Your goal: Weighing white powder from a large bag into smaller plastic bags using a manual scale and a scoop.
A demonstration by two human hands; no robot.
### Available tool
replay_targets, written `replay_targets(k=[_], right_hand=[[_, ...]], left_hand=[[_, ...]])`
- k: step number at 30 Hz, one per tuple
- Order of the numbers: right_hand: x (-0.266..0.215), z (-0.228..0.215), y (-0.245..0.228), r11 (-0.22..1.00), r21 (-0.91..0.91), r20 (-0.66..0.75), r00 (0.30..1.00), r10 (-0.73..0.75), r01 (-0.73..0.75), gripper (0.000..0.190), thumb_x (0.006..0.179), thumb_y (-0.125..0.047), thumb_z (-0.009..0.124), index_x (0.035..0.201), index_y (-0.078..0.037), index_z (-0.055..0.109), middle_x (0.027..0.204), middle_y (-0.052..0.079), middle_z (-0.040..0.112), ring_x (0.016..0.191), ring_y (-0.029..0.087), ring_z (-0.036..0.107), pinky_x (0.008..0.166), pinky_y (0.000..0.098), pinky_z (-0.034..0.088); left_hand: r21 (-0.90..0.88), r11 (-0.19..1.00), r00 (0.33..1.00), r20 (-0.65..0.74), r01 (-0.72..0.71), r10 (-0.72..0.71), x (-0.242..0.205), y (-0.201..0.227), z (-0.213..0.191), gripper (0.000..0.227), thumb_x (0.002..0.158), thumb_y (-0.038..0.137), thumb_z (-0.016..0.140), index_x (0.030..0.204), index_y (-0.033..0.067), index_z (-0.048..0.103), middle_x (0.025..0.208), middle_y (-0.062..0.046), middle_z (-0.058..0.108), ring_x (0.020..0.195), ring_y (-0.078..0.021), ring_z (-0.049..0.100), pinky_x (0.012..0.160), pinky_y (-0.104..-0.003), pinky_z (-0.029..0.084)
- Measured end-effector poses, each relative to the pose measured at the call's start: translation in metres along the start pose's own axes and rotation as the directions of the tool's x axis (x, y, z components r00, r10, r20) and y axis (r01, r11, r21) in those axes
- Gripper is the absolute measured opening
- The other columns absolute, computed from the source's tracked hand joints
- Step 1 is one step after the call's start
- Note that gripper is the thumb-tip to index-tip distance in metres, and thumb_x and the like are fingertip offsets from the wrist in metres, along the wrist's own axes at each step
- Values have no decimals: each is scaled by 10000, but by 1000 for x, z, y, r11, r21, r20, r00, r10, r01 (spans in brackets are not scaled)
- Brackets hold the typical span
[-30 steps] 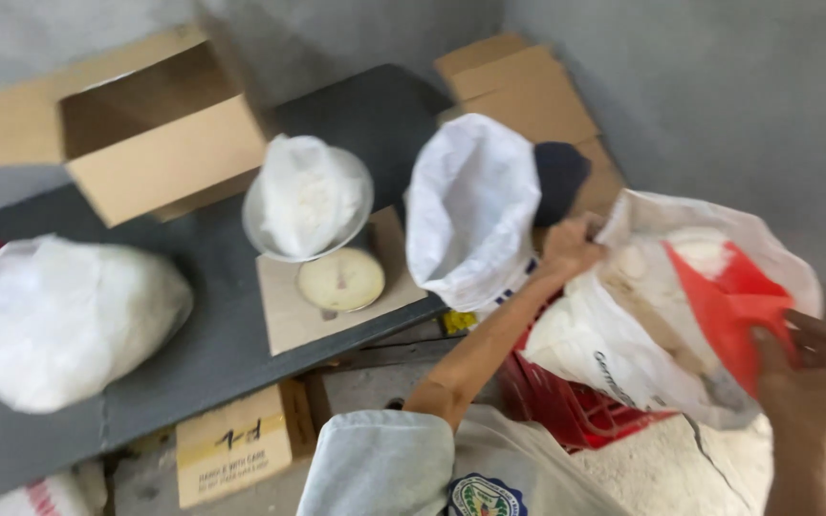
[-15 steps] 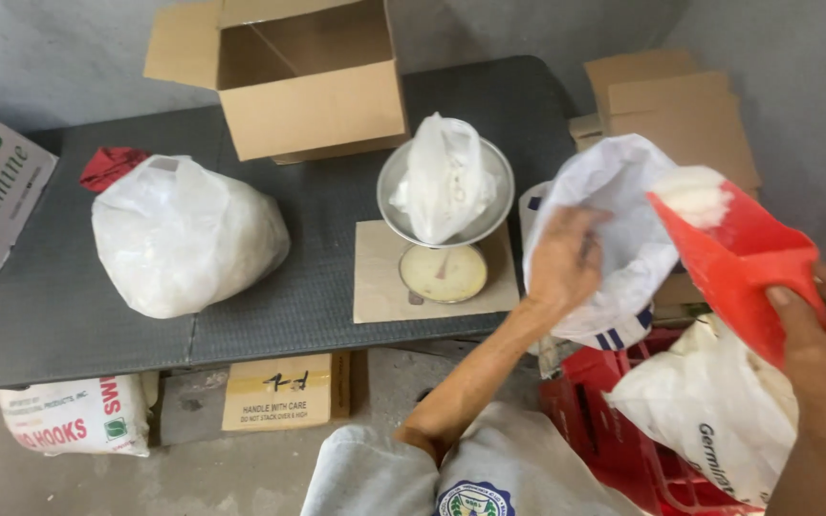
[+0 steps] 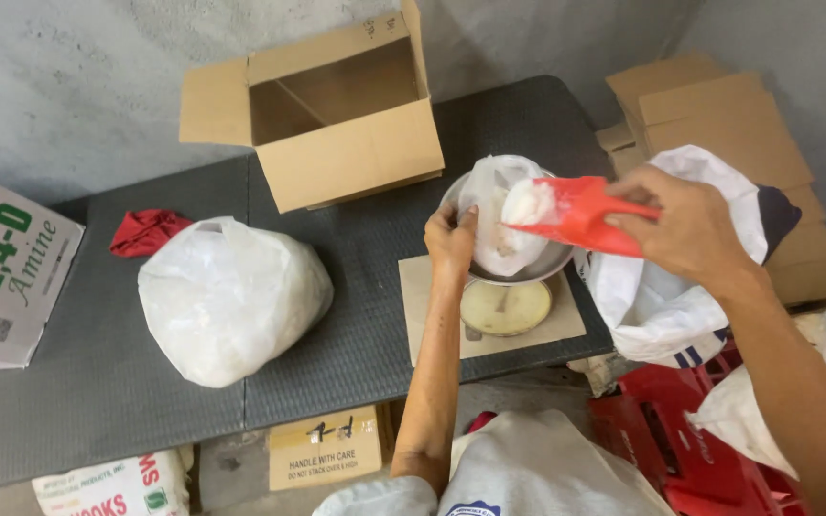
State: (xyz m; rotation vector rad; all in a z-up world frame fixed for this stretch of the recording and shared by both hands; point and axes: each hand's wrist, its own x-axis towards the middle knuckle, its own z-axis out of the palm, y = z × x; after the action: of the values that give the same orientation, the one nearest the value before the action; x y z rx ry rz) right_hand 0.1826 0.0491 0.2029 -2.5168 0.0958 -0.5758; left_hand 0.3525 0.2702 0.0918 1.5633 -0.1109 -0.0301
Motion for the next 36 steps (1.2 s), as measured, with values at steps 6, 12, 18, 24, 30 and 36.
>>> replay_targets(k=[6, 12, 18, 24, 30, 36], right_hand=[[55, 22, -82, 886, -354, 221, 947, -233, 300, 256, 831, -114, 749, 1084, -152, 746, 957, 57, 755, 672, 272, 695, 538, 431, 550], [90, 32, -95, 678, -576, 498, 854, -154, 458, 255, 894, -60, 653, 1108, -179, 728, 924, 31, 754, 715, 206, 732, 562, 361, 576], [104, 20, -111, 635, -593, 565, 818, -110, 495, 276, 885, -85, 650, 1123, -198, 732, 960, 30, 756, 764, 232, 743, 588, 380, 590], [103, 18, -108, 623, -550, 505, 816, -282, 556, 374, 822, -49, 658, 1152, -201, 741, 974, 21, 758, 761, 231, 741, 629, 385, 588], [98, 7, -136, 640, -560, 546, 815, -194, 527, 462, 800, -28, 687, 1211, -235, 718, 955, 1, 753, 735, 230, 728, 599, 378, 580], [97, 36, -90, 738, -474, 519, 829, -206, 480, 365, 859, -6, 674, 1133, -236, 745, 1066, 22, 745, 697, 193, 724, 533, 332, 583]], left_hand=[[-597, 766, 965, 228, 240, -125, 22, -21, -6, 367, 973, 67, 635, 1288, -120, 615, 1170, -158, 731, 1009, -183, 704, 908, -302, 563], [-734, 600, 940, 327, 317, -96, 17, -9, -19, 369, 997, 70, 589, 1312, -121, 605, 1186, -191, 714, 1040, -217, 694, 942, -338, 580], [-707, 594, 917, 366, 384, -158, 11, -24, -11, 421, 1000, 57, 601, 1374, -128, 541, 1235, -195, 690, 1074, -207, 692, 966, -335, 578], [-727, 579, 921, 370, 368, -121, 11, -13, -10, 466, 988, 73, 587, 1404, -123, 511, 1262, -214, 672, 1082, -227, 688, 952, -352, 584], [-720, 593, 924, 363, 361, -121, 10, -14, -10, 433, 1000, 59, 584, 1396, -107, 526, 1272, -217, 672, 1101, -224, 690, 968, -350, 583], [-731, 594, 935, 334, 335, -118, 12, -15, -10, 465, 992, 34, 585, 1434, -89, 514, 1300, -216, 653, 1118, -226, 671, 985, -357, 572]])
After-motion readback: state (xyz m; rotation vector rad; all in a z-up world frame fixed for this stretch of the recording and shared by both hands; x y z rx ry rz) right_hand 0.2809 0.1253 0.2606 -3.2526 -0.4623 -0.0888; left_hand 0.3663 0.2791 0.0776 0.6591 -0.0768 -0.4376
